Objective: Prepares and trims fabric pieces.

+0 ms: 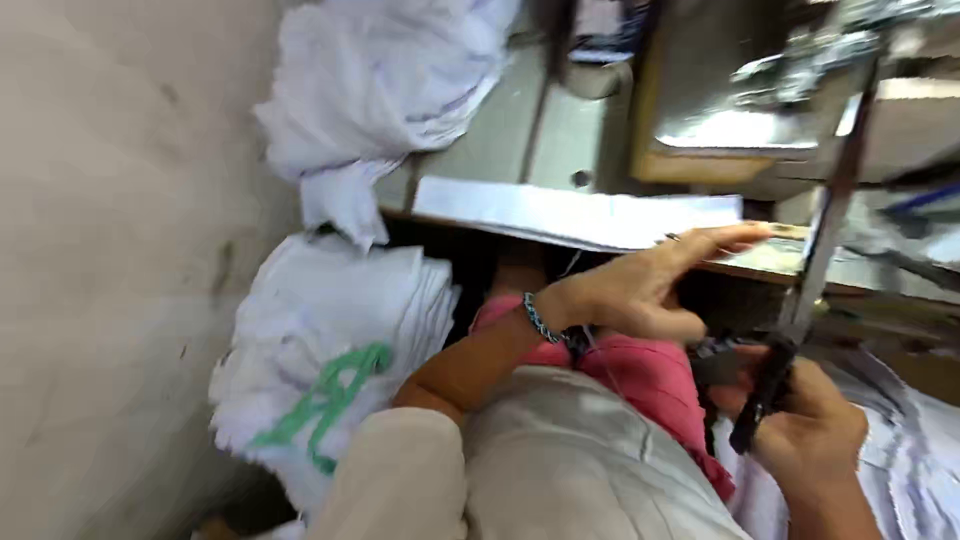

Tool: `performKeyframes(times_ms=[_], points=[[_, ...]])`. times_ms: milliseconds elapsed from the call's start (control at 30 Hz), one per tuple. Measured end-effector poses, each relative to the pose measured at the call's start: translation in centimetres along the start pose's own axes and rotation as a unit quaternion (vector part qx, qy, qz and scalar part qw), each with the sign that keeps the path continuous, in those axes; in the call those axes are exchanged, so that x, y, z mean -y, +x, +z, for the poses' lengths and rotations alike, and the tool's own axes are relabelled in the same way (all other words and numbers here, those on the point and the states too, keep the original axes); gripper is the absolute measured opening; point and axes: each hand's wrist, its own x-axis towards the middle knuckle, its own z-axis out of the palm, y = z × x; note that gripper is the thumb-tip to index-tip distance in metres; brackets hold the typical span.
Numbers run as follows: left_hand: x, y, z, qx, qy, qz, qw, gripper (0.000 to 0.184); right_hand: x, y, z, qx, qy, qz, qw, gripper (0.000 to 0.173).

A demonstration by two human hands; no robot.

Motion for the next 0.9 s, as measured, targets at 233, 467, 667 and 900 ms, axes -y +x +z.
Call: performKeyframes(times_ms=[233, 467, 667, 900], points=[[-5.3, -7.7, -1.2, -0.27, -0.119, -0.052, 0.954, 0.047, 7.0, 4.9, 8.8, 0.256, 0.165, -0.173, 0.937, 0.037], [-9.2, -25.8, -1.1, -0.198, 0.164, -0.472, 0.843, 0.046, 4.1, 3.3, 6.7, 0.296, 0.325, -0.065, 0.896, 0.026], [-4.1, -32.6, 6.0, -0.066, 0.154, -0.751, 0.639, 0.058, -0.5, 5.4, 3.6, -0.014, 0.087, 0.051, 0.995, 0.028], [3.3, -39.3, 13.7, -0.245, 0.408, -0.692, 0.543, 0.044, -2.2, 12.1, 2.1, -0.07, -0.212, 0.09, 0.971, 0.046]])
